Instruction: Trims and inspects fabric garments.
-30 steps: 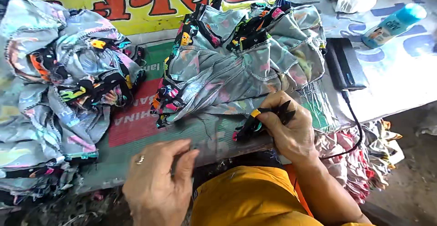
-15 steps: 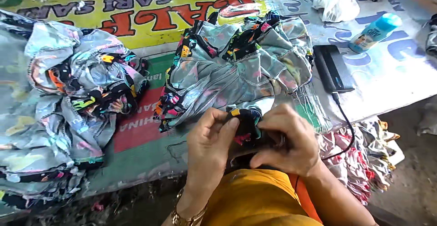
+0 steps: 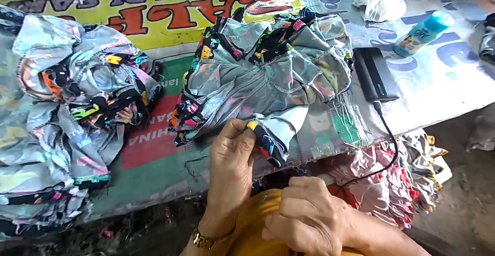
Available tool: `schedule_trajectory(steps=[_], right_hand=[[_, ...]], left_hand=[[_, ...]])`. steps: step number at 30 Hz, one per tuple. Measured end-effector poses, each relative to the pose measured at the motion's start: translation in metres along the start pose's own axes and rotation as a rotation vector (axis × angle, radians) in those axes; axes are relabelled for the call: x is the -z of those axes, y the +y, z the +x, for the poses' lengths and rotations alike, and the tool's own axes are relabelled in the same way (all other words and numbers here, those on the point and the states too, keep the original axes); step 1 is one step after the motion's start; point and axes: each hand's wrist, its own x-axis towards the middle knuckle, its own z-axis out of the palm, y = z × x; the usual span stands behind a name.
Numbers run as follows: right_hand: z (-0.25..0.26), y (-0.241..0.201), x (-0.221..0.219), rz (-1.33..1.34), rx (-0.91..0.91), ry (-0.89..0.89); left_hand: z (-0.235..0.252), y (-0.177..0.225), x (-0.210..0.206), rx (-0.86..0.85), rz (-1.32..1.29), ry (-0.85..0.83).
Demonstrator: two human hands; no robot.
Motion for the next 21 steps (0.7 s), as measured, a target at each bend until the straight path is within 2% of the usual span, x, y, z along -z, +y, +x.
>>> schedule_trajectory(steps=[7,10,13,18,21], right_hand=[[0.004,0.020,0.012,-0.242,-0.318,0.215],[0.011,0.025,0.006,-0.354,-0.397,0.134],[0.016,0.029,0.001,-0.471,-0.358,0.018],[0.032,0.040,0.043,-0.374,-0.277,-0.152],[0.067,0.056,0.083,-0.517,-0.191,-0.119]], left_hand=[[-0.003,-0.007,0.007,-0.077,0.142,-0.098],[-0.004,-0.009,0.010,-0.114,0.165,-0.143],[-0.008,-0.004,0.014,-0.123,0.149,-0.141],[-0.010,0.034,0.028,-0.383,0.571,-0.309],[0.011,0.054,0.035,-0.616,1.077,-0.300]])
